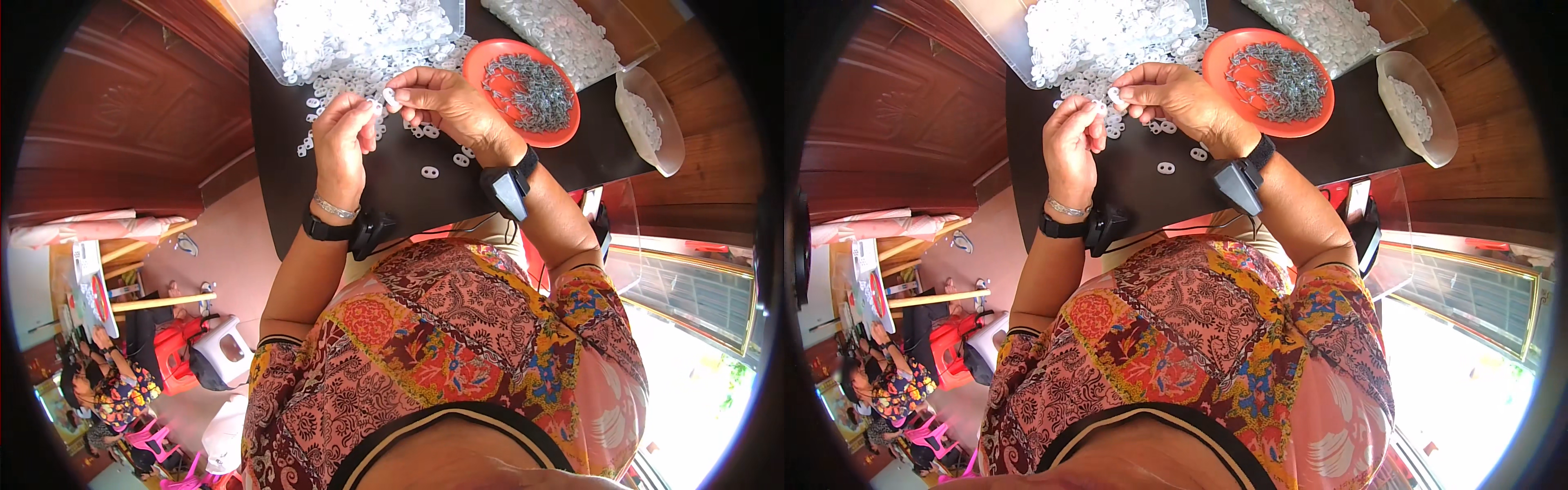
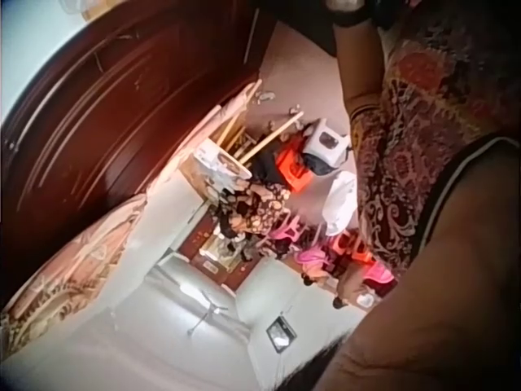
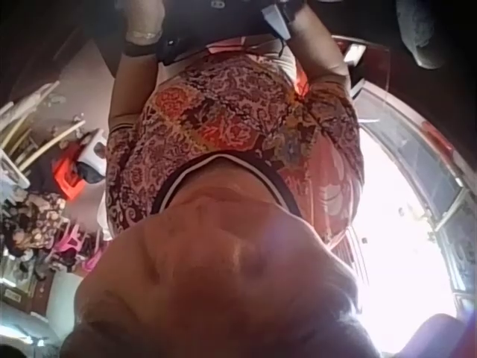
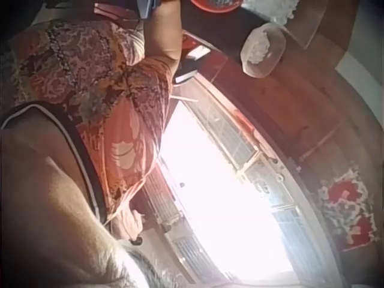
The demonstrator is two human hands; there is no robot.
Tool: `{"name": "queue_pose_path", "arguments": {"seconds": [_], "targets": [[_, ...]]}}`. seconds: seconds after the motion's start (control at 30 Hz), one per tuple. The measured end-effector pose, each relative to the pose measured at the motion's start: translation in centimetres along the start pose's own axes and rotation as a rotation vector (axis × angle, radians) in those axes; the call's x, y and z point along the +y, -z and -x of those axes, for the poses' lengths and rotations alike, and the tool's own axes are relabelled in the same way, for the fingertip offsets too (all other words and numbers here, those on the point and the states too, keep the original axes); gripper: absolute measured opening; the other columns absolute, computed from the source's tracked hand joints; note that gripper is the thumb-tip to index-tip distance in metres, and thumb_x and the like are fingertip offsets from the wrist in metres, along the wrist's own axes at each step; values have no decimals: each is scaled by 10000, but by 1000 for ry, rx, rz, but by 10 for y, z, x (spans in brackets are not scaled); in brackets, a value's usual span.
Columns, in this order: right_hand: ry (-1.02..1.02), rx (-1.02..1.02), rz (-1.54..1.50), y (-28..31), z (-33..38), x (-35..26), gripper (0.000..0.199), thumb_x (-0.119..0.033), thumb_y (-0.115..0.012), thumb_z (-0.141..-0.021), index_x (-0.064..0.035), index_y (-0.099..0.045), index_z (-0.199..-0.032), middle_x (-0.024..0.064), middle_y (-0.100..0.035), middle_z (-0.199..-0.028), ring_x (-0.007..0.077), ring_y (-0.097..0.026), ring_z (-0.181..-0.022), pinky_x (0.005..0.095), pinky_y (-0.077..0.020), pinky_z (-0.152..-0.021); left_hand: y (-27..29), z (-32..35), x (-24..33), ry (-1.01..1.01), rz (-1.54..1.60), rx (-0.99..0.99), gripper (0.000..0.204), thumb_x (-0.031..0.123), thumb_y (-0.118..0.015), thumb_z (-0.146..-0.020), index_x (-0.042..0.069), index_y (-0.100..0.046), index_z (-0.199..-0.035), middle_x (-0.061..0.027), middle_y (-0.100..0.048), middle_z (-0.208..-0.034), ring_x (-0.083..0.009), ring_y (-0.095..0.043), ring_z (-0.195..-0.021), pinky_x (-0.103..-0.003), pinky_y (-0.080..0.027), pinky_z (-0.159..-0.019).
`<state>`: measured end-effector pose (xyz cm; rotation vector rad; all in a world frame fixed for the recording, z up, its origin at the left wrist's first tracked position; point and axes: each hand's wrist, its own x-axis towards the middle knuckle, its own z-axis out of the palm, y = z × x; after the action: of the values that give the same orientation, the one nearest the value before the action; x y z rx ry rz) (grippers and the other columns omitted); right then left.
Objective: Assembling small plastic components by manually inserting metal pins into them.
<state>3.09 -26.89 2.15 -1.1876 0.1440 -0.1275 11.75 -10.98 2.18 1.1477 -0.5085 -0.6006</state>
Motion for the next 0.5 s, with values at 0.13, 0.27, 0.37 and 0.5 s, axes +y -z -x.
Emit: {"name": "queue_pose_path", "arguments": {"seconds": [0.13,0.27,0.37,0.5], "targets": [[66,42,57,-3,0,1,212,-128,-628,-891,-10,-609,-1067,27,-643,-863,76,-574,-719,215,-484,-691,-1,0,0,1,-5,-22,132,115,-568,-852,16,-575,-765,1,-493,-590,-62,-402,-483,-198,-319,-464],[106,81,129,-6,3,-1,206,-126,-620,-897,-8,-612,-1065,19,-637,-853,72,-570,-725,209,-480,-703,-1,0,-1,2,-26,-16,131,108,-563,-850,10,-576,-764,0,-494,-591,-60,-399,-482,-196,-319,-469],[125,92,183,-9,5,-4,204,-132,-624,-894,-11,-617,-1058,15,-636,-844,69,-567,-728,205,-474,-706,-1,1,-1,11,-47,-11,129,104,-560,-848,9,-575,-762,2,-494,-591,-58,-396,-480,-194,-317,-473],[144,116,253,-10,7,-5,204,-142,-631,-891,-14,-621,-1048,11,-634,-837,66,-564,-730,205,-467,-705,-2,1,0,17,-55,-4,130,104,-556,-847,13,-574,-755,3,-494,-589,-55,-389,-473,-191,-311,-470]]}}
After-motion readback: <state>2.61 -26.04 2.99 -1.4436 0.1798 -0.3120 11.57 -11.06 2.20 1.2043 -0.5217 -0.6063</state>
